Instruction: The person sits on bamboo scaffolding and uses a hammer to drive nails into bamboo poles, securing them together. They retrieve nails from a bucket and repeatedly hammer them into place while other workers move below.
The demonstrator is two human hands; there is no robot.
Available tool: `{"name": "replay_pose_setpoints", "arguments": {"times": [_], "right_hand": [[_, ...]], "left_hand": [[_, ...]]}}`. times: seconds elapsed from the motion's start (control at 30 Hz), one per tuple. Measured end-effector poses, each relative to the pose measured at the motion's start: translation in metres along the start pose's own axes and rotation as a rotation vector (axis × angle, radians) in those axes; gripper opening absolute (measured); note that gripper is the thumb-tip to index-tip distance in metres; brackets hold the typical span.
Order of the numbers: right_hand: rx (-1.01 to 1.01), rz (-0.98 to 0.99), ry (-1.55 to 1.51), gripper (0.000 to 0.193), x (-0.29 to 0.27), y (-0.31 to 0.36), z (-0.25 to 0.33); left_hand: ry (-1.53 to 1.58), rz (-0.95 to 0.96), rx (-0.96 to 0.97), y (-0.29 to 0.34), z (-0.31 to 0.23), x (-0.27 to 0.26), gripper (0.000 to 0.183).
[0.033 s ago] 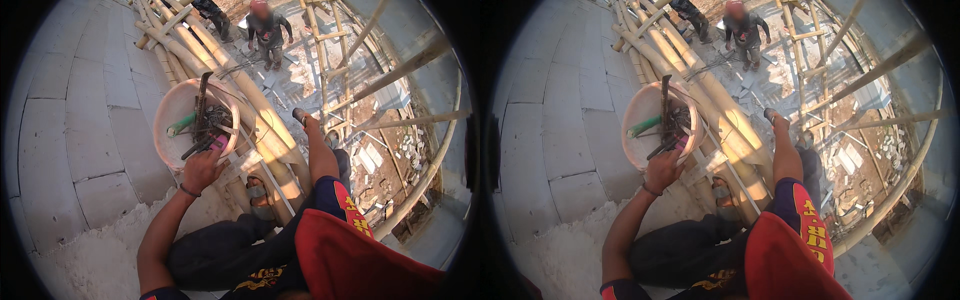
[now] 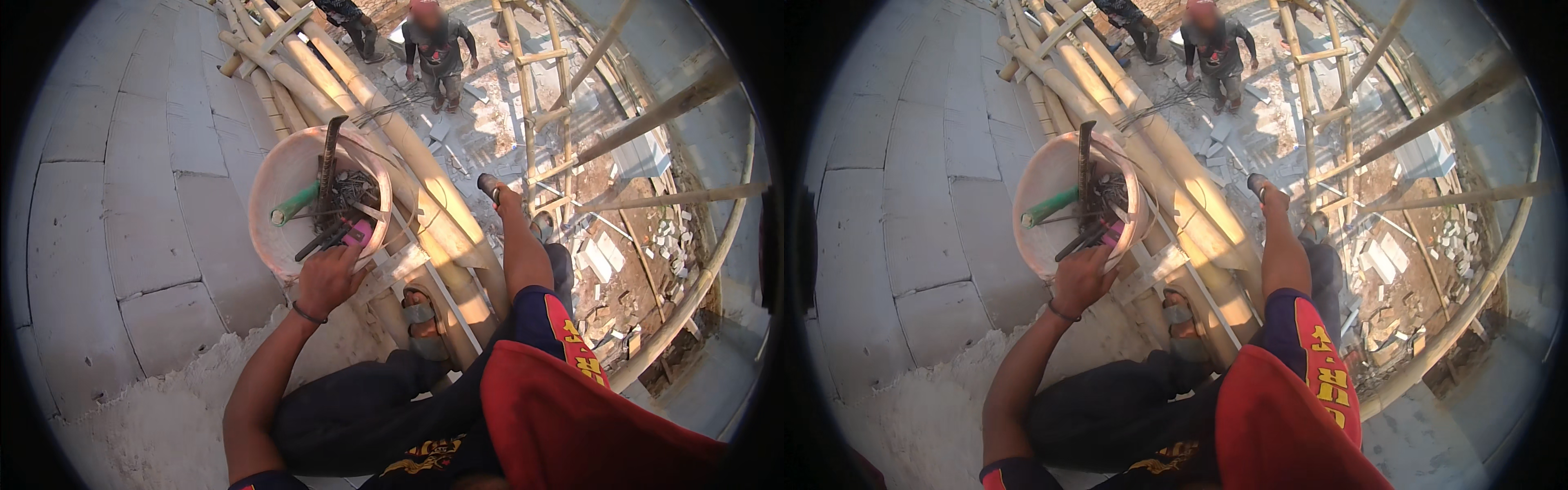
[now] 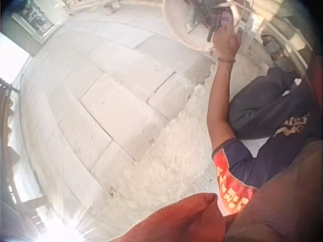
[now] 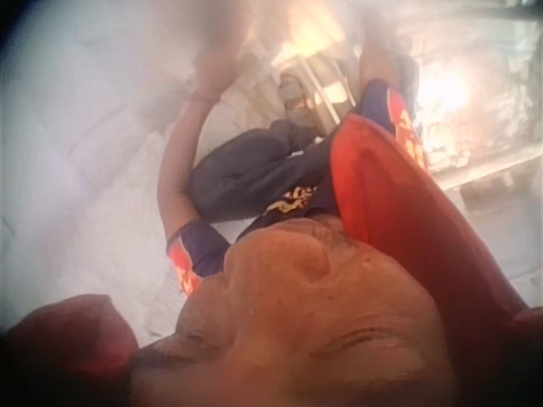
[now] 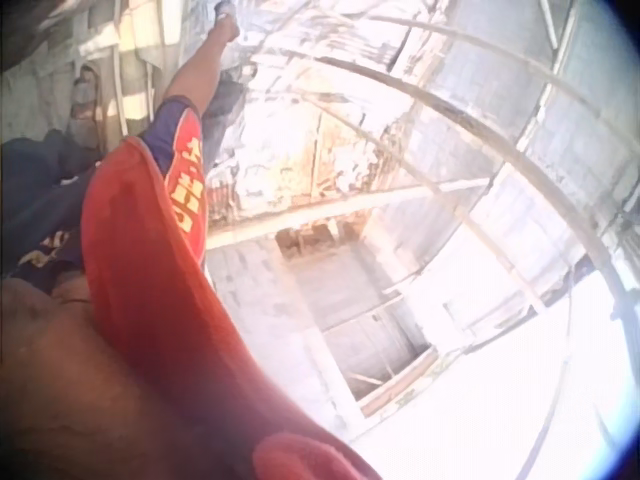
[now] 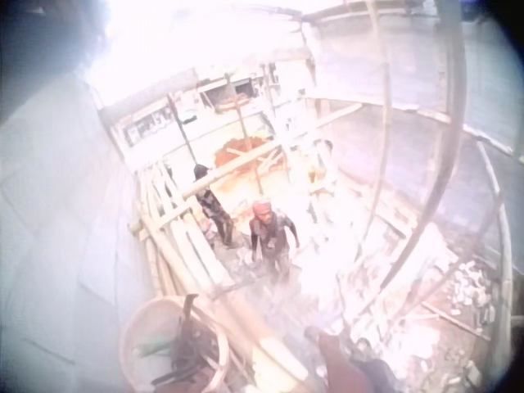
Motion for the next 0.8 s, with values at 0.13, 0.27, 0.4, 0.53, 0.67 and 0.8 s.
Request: {"name": "replay_pose_setpoints", "arguments": {"times": [0.13,0.27,0.4,0.53,0.67,0.8], "right_hand": [[-0.028,-0.023,-0.038,0.067,0.029,-0.015,0.014],[-0.073,-0.038,-0.056,0.073,0.048,-0.032,0.018],[-0.118,-0.045,-0.031,0.051,0.061,-0.051,0.021],[-0.143,-0.041,-0.052,0.039,0.072,-0.065,0.026],[-0.219,-0.082,0.013,0.057,0.076,-0.055,0.045],[-0.169,-0.009,-0.064,0.086,0.083,-0.038,0.064]], "left_hand": [[0.016,0.013,0.005,-0.006,0.004,0.003,0.034],[0.014,0.001,0.008,-0.006,0.003,0.003,0.031],[0.007,0.002,0.003,-0.006,0.004,0.002,0.030],[0.016,0.018,-0.007,-0.006,0.005,0.004,0.030],[0.052,0.039,-0.001,-0.008,0.004,0.003,0.034],[0.058,0.037,0.000,-0.015,0.001,-0.001,0.032]]}}
Point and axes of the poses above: each hand's wrist, its own y-axis away from the middle knuckle, its own x-axis out of the palm, z = x × y, the point moved 7 cm from there along -y, towards the middle knuckle, and after that the axes turned 3 degrees about -y, right-handed, at the moved point
